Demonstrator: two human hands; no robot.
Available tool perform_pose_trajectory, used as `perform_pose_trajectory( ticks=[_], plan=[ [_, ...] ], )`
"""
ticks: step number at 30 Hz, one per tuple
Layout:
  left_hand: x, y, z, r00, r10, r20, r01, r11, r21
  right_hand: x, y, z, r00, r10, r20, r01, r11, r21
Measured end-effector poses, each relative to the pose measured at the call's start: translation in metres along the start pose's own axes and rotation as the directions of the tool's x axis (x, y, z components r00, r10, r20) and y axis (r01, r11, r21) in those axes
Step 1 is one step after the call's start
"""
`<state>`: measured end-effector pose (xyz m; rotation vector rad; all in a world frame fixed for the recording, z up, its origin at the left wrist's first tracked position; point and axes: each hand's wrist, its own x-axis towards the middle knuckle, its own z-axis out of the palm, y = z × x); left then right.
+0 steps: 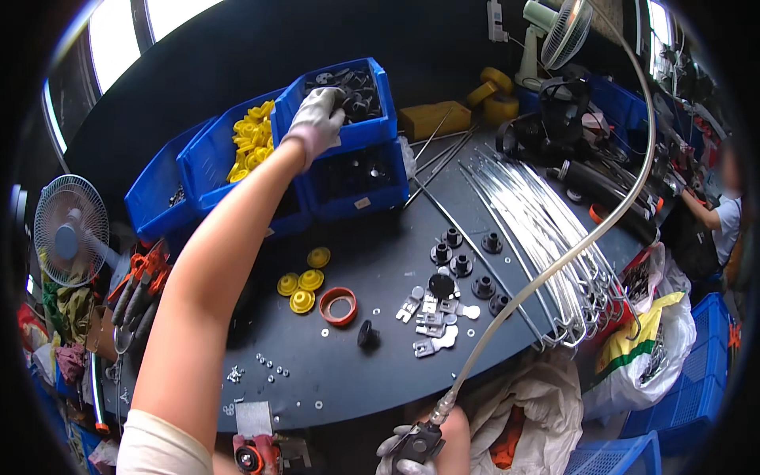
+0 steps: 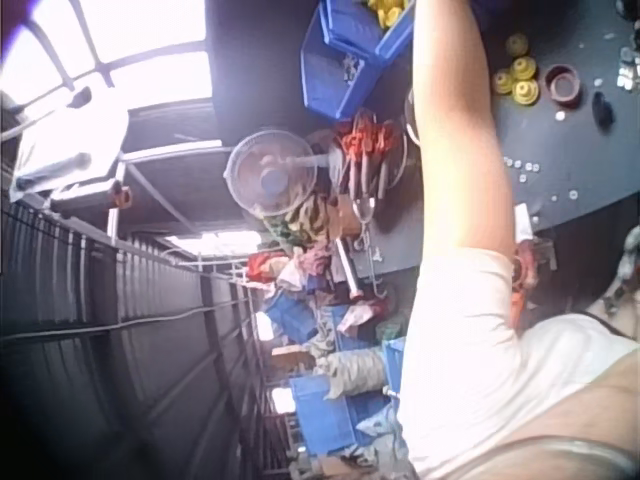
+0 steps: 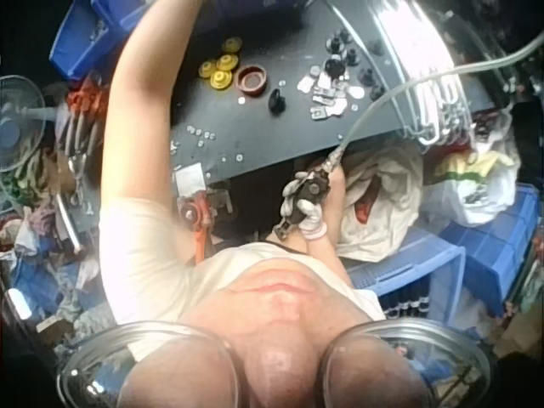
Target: Assembling an orange hand-tool mechanism by inserting components and securing them using a power screwdriver and manual force.
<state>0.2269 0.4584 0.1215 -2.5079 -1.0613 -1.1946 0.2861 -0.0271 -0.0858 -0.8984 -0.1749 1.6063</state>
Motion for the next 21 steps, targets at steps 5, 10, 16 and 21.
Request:
perform_pose_trajectory(
  ticks=[5,10,16,21],
  plan=[
    [0.055,-0.032,0.043,0.758,-0.478,0.443,0.473,0.871,0.131,-0.007,-0.028,0.057,0.963,0.045,-0.264,0.008,0.981,0.196],
    [0.082,-0.046,0.062,0.603,-0.421,0.678,0.214,0.904,0.371,0.004,-0.044,0.068,0.969,-0.046,-0.244,0.102,0.969,0.226],
    [0.088,-0.054,0.087,0.638,-0.271,0.72,0.317,0.946,0.075,0.034,0.009,0.004,0.981,-0.191,0.029,0.184,0.969,0.165],
    [0.087,-0.085,0.081,0.532,-0.241,0.811,0.377,0.926,0.028,0.04,-0.041,0.048,0.915,0.266,-0.305,-0.182,0.944,0.277]
  ],
)
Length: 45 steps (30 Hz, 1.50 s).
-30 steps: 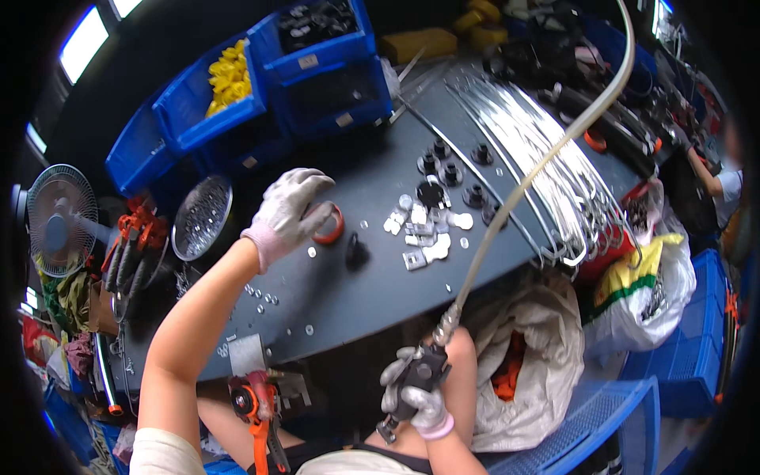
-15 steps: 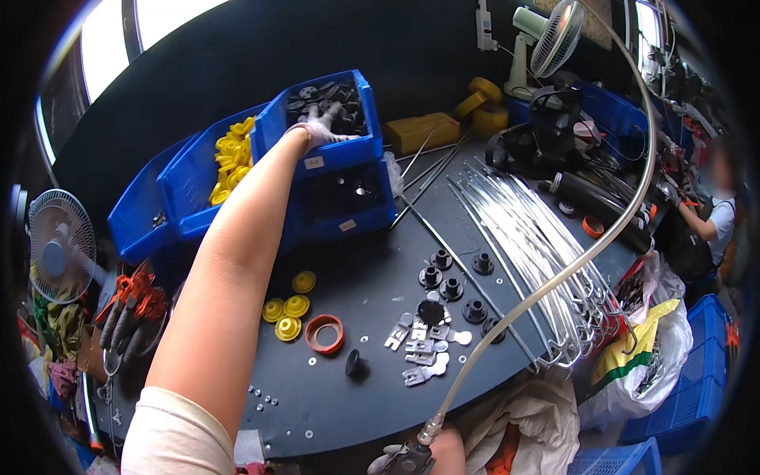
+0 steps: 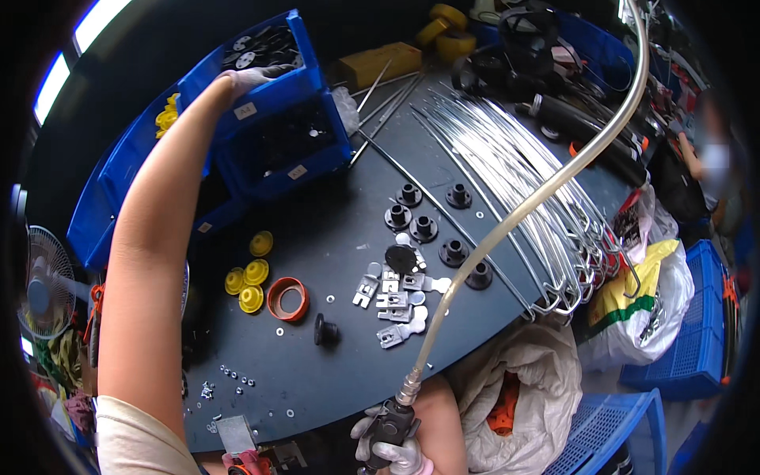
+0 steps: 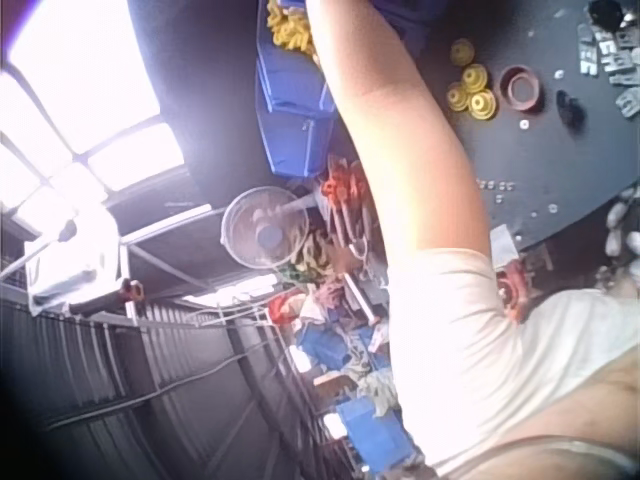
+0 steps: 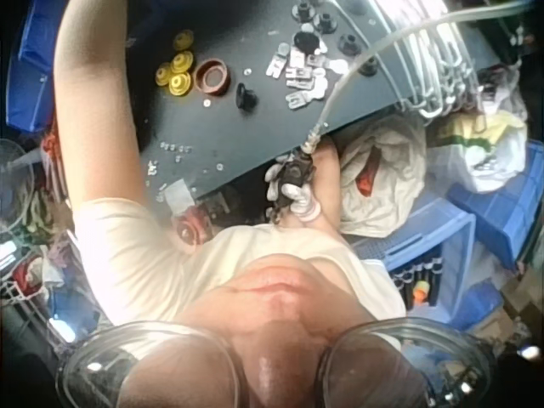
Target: Assembling an orange hand-tool mechanism by inserting components and securing them using a power screwdriver and manual force.
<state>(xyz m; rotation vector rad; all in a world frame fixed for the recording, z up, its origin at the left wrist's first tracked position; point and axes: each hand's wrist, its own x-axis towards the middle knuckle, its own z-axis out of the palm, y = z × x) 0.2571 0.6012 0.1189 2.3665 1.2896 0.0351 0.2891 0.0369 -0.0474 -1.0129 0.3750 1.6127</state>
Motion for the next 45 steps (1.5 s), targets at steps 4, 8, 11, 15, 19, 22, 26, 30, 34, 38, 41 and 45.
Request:
perform_pose_trajectory(
  ticks=[4,8,11,15,19,22,26,30,34,38,41,45],
  plan=[
    [-0.009,0.01,0.008,0.993,0.113,0.033,-0.108,0.987,-0.115,-0.005,-0.002,-0.001,0.999,0.0,-0.032,0.001,1.0,0.023],
    [-0.015,0.005,0.003,0.992,0.103,-0.068,-0.104,0.994,-0.02,-0.003,-0.001,-0.014,0.999,-0.01,0.034,0.009,1.0,0.015],
    [-0.014,-0.006,-0.005,0.988,0.098,-0.117,-0.096,0.995,0.022,-0.002,0.003,-0.028,0.997,-0.019,0.078,0.019,1.0,0.008],
    [-0.022,0.009,0.005,0.974,0.211,-0.081,-0.203,0.975,0.089,0.025,0.041,-0.066,0.921,-0.214,0.325,0.205,0.977,0.061],
    [-0.01,-0.012,-0.006,0.884,0.431,-0.179,-0.374,0.884,0.281,0.051,0.076,-0.087,0.803,-0.338,0.491,0.322,0.939,0.119],
    [0.004,-0.033,-0.02,0.932,0.216,-0.29,-0.235,0.972,-0.03,0.06,0.076,-0.1,0.767,-0.203,0.609,0.165,0.979,0.118],
    [-0.005,-0.017,0.002,0.931,0.248,-0.268,-0.265,0.964,-0.028,0.061,0.071,-0.096,0.778,-0.255,0.574,0.19,0.967,0.171],
    [-0.014,-0.007,-0.016,0.966,0.246,-0.077,-0.232,0.959,0.161,0.043,0.061,-0.091,0.838,-0.201,0.507,0.234,0.972,-0.001],
    [-0.013,-0.011,-0.009,0.964,0.247,0.102,-0.265,0.932,0.246,0.032,0.038,-0.064,0.891,-0.223,0.396,0.276,0.958,-0.082],
    [-0.014,-0.006,-0.014,0.968,0.223,0.113,-0.244,0.942,0.23,0.007,0.021,-0.047,0.919,-0.295,0.26,0.353,0.911,-0.214],
    [-0.008,-0.004,-0.01,0.966,0.221,0.131,-0.244,0.948,0.205,-0.005,0.001,-0.02,0.92,-0.366,0.141,0.392,0.862,-0.32],
    [0.001,-0.003,0.003,0.965,0.202,0.167,-0.231,0.956,0.182,0.003,-0.01,-0.045,0.939,0.143,0.311,-0.244,0.917,0.315]
  ],
)
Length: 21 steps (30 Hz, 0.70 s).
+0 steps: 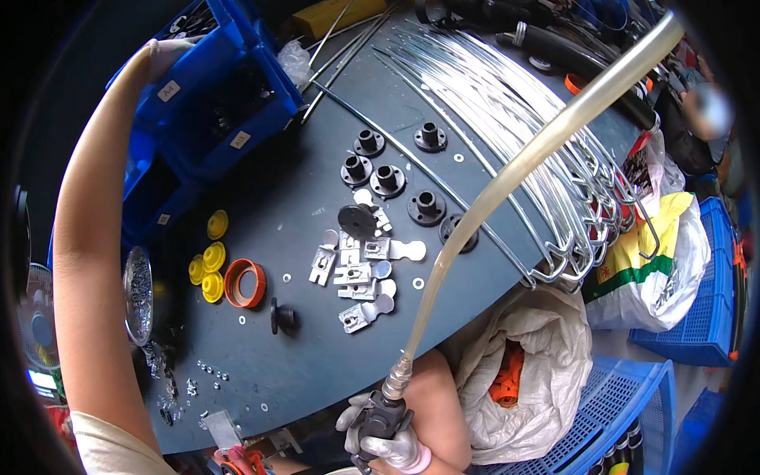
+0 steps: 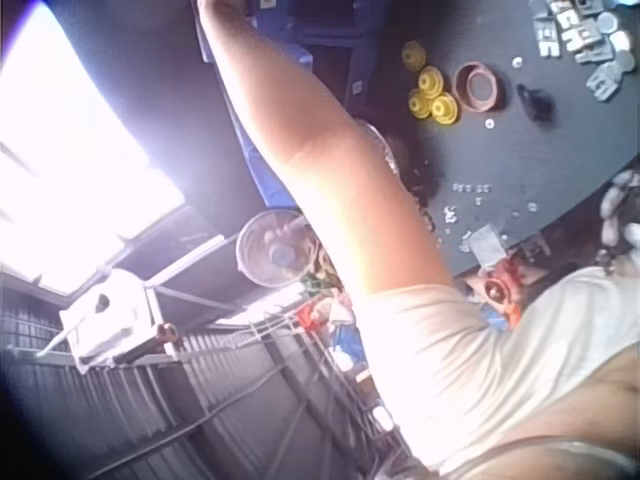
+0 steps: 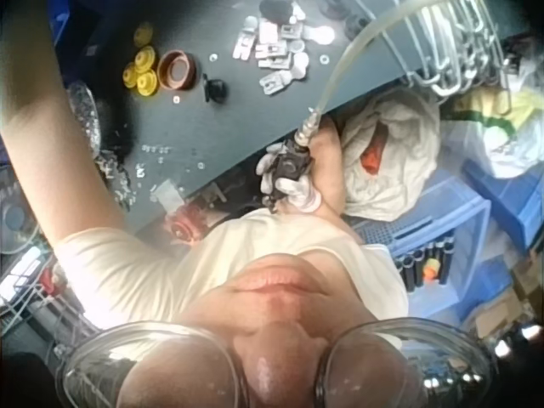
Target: Assembling an orange hand-tool mechanism by inserting components and securing them using a power screwdriver and manual force.
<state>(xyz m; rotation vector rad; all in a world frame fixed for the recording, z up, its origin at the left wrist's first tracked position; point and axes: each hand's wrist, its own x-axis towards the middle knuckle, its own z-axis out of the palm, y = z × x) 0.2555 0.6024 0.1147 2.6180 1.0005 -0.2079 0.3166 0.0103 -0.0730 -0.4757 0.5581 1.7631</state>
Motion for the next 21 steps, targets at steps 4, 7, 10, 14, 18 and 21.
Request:
perform_pose_trajectory(
  ticks=[4,7,10,14,18,21],
  plan=[
    [0.012,0.003,0.014,1.0,-0.001,0.025,0.002,0.999,-0.051,-0.005,0.0,-0.007,0.969,-0.202,0.142,0.246,0.846,-0.473],
    [0.01,0.001,0.018,0.999,-0.023,0.036,0.025,0.997,-0.073,-0.004,-0.002,-0.005,0.944,-0.261,0.203,0.328,0.809,-0.487],
    [0.015,0.011,0.017,0.999,-0.02,0.043,0.025,0.995,-0.099,0.01,0.002,-0.054,0.974,-0.136,0.181,0.209,0.847,-0.489],
    [0.022,0.01,0.019,0.998,-0.032,0.056,0.039,0.991,-0.13,0.023,0.012,-0.094,0.91,-0.031,0.414,0.153,0.952,-0.264],
    [0.018,0.002,0.009,0.995,-0.077,0.063,0.085,0.986,-0.142,0.033,0.01,-0.099,0.867,0.004,0.499,0.061,0.992,-0.114],
    [-0.001,0.003,-0.051,0.993,-0.116,-0.002,0.115,0.987,-0.113,0.017,0.027,-0.098,0.84,-0.159,0.519,0.247,0.963,-0.105]
  ],
)
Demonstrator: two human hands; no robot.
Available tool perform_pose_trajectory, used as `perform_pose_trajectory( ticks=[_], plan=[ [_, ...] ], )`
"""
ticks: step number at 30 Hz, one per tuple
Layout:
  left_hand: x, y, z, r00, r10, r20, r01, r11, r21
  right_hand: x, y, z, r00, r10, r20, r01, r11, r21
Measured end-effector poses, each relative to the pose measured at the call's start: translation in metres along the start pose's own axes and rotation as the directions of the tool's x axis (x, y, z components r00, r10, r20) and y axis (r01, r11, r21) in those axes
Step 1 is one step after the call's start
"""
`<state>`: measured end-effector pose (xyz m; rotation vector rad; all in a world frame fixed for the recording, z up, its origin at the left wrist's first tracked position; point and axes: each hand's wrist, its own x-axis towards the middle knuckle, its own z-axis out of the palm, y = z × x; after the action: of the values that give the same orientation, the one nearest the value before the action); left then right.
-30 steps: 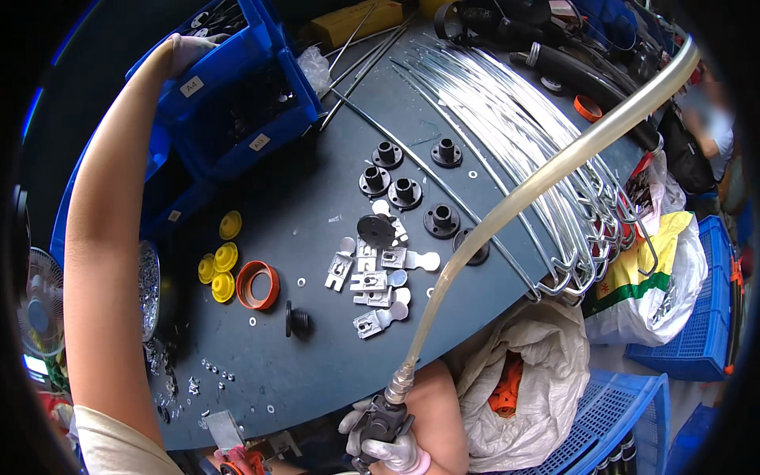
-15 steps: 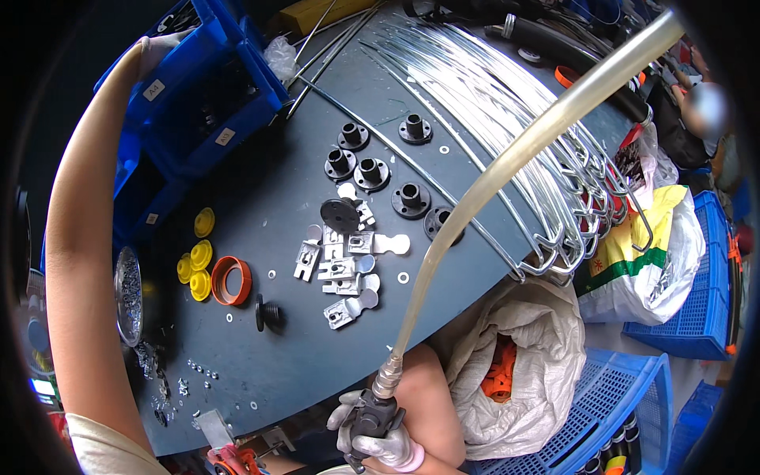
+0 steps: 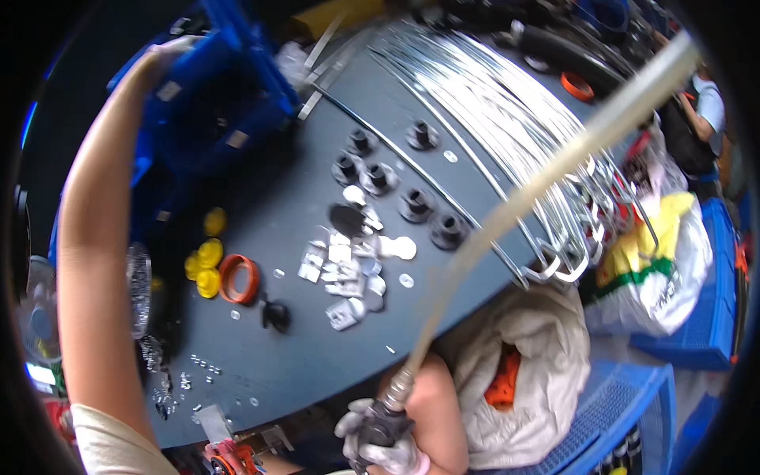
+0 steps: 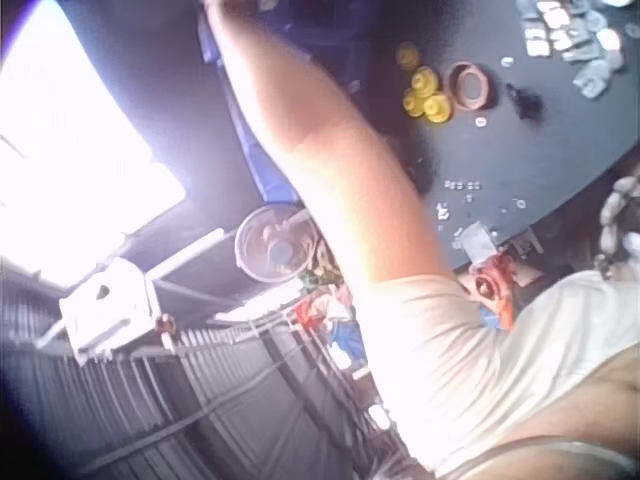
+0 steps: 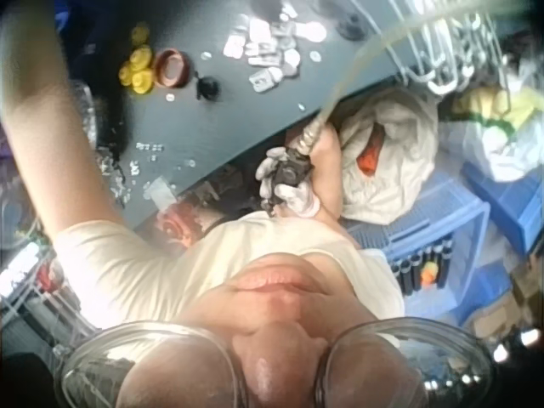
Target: Assembling an orange hand-tool mechanism by inserting components and securing them using a power screwdriver and manual force.
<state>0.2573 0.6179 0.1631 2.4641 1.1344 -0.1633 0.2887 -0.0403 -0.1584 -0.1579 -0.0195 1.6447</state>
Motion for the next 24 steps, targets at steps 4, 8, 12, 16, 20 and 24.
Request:
perform_pose_trajectory(
  ticks=[4,8,12,16,20,24],
  plan=[
    [0.006,-0.001,0.039,0.955,0.224,-0.191,-0.158,0.937,0.312,0.013,-0.03,0.078,0.936,0.095,-0.339,-0.077,0.995,0.067],
    [-0.015,0.016,0.063,0.936,0.013,-0.352,0.009,0.998,0.062,0.018,-0.03,0.108,0.84,-0.021,-0.542,-0.065,0.988,-0.139],
    [-0.033,0.028,0.056,0.838,-0.018,-0.545,-0.02,0.998,-0.064,0.022,-0.032,0.126,0.826,-0.011,-0.563,-0.016,0.999,-0.044],
    [-0.038,0.012,0.04,0.557,-0.153,-0.816,-0.271,0.896,-0.353,0.022,-0.03,0.131,0.843,-0.061,-0.535,-0.026,0.988,-0.154],
    [-0.062,0.037,0.025,0.375,-0.127,-0.918,-0.417,0.861,-0.289,0.027,-0.026,0.132,0.85,-0.123,-0.512,-0.012,0.968,-0.252],
    [-0.108,0.094,0.046,0.38,0.2,-0.903,-0.669,0.734,-0.119,0.03,-0.019,0.136,0.848,-0.087,-0.522,-0.049,0.97,-0.24]
  ],
)
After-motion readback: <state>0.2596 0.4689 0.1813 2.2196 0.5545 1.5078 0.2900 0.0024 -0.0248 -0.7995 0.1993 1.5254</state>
